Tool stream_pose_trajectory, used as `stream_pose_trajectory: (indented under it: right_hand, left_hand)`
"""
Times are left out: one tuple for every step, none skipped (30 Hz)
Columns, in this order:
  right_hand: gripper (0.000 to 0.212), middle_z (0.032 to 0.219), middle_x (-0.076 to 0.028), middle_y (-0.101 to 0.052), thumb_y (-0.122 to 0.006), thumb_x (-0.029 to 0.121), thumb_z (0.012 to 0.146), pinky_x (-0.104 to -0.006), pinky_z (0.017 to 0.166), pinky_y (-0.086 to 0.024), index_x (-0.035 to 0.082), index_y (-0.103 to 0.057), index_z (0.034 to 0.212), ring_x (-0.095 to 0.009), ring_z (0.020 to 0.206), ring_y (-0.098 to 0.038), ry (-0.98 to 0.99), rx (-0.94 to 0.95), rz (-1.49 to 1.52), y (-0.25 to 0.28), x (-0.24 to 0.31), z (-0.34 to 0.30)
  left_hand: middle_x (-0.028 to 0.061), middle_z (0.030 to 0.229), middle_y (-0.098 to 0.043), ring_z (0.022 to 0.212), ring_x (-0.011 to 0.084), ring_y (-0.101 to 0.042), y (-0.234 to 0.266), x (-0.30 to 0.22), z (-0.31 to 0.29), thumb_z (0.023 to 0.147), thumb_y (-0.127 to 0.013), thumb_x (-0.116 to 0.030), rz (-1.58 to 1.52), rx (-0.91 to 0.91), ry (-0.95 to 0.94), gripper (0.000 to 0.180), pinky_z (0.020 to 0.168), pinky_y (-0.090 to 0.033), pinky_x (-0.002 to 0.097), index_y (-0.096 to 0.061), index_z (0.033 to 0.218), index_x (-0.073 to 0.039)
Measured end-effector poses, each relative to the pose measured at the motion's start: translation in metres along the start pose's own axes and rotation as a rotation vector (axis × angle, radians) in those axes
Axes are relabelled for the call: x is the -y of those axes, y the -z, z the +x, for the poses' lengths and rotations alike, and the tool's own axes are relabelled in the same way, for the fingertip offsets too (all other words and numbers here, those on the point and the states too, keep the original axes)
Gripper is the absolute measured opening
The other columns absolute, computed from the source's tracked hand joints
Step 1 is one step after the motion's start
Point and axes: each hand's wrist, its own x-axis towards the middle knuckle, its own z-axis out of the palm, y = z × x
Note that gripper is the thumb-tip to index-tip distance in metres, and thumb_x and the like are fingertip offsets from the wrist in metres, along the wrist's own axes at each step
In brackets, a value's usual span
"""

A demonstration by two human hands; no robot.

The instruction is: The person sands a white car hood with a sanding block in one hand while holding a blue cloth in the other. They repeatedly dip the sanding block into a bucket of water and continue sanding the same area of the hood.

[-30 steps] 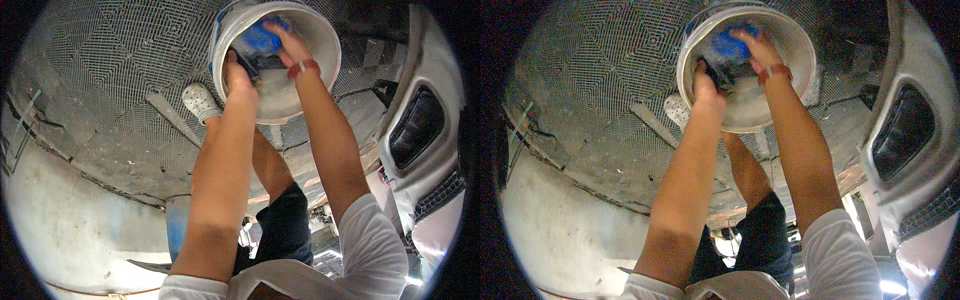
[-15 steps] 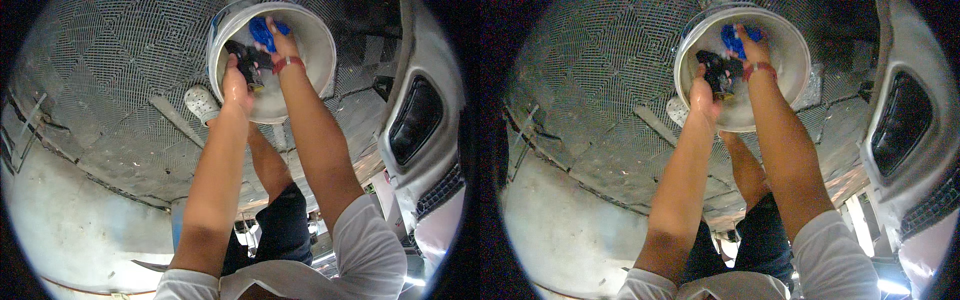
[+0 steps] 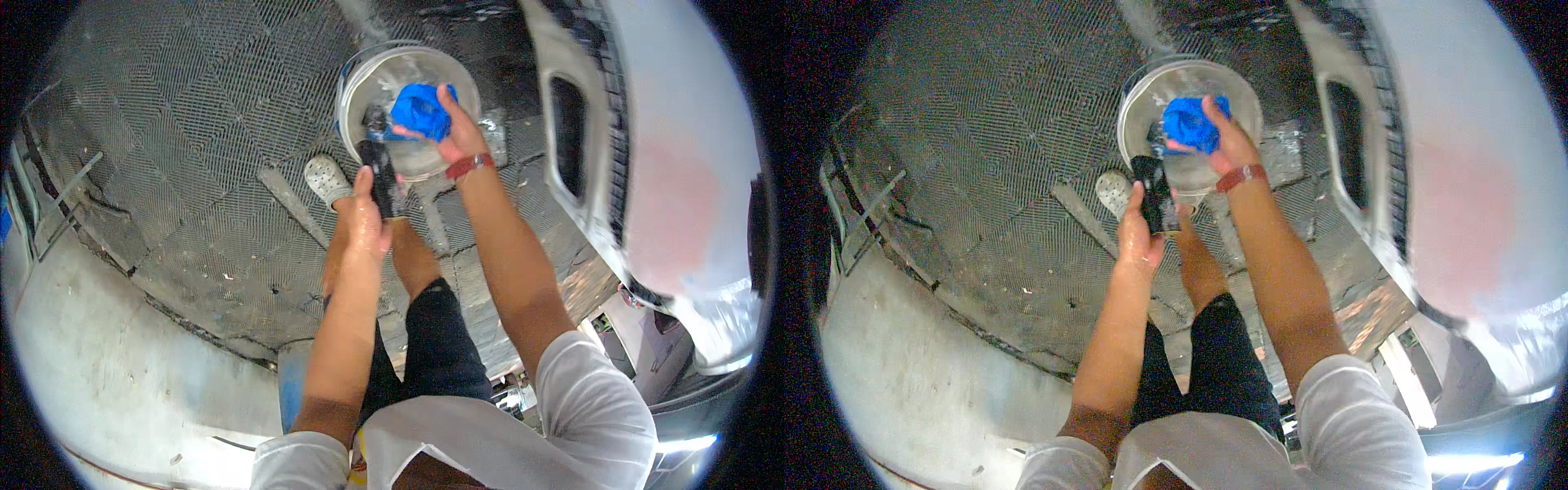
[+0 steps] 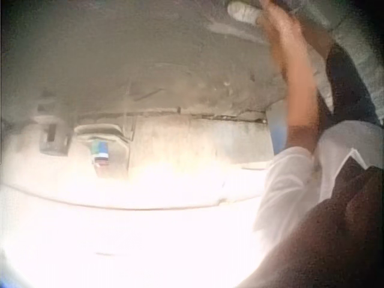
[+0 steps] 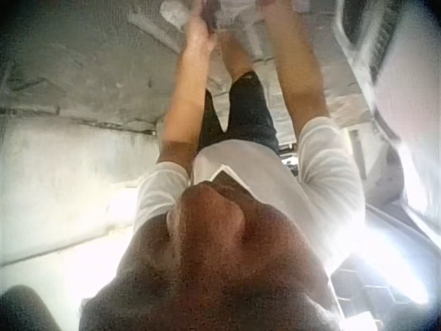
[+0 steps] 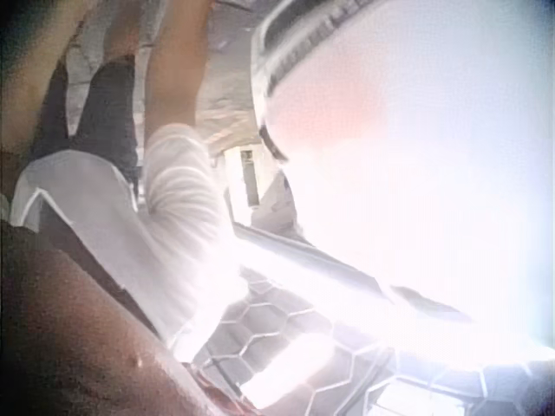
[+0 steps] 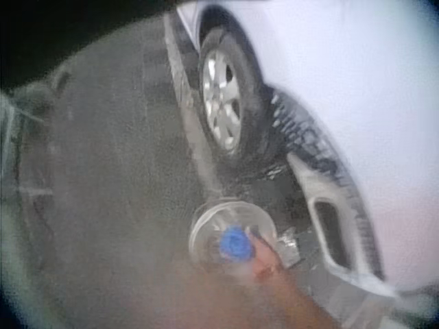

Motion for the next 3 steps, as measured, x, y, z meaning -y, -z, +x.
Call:
stream_pose_trajectory:
  right_hand:
    - [0.058, 0.141, -0.017, -0.073, -0.084, 0.035, 0.103, -0.0701, 0.098, -0.064, 0.008, -0.063, 0.149, -0.04, 0.128, -0.073, 0.06, -0.002, -0.028, -0.014, 0.001, -0.03]
    - [0.06, 0.143, -0.019, -0.073, -0.082, 0.039, 0.104, -0.0736, 0.101, -0.062, 0.006, -0.062, 0.15, -0.041, 0.131, -0.072, 0.113, 0.005, -0.059, -0.034, 0.0, -0.059]
    - [0.059, 0.148, -0.02, -0.07, -0.079, 0.039, 0.107, -0.0756, 0.104, -0.06, 0.006, -0.061, 0.153, -0.043, 0.136, -0.069, 0.15, 0.049, -0.208, -0.068, 0.008, -0.094]
  left_hand:
    - [0.0116, 0.108, -0.082, 0.095, 0.0266, -0.078, 0.002, -0.011, -0.013, 0.118, -0.056, -0.046, 0.111, 0.007, 0.045, 0.046, 0.091, -0.063, 0.0434, -0.074, 0.126, -0.004]
    - [0.011, 0.108, -0.082, 0.097, 0.027, -0.078, 0.005, -0.017, -0.021, 0.118, -0.056, -0.048, 0.097, 0.067, 0.038, 0.047, 0.094, -0.063, 0.0447, -0.075, 0.126, -0.005]
    - [0.011, 0.108, -0.082, 0.097, 0.027, -0.078, -0.009, -0.011, -0.042, 0.118, -0.056, -0.048, 0.082, 0.096, 0.036, 0.047, 0.094, -0.063, 0.0447, -0.075, 0.126, -0.005]
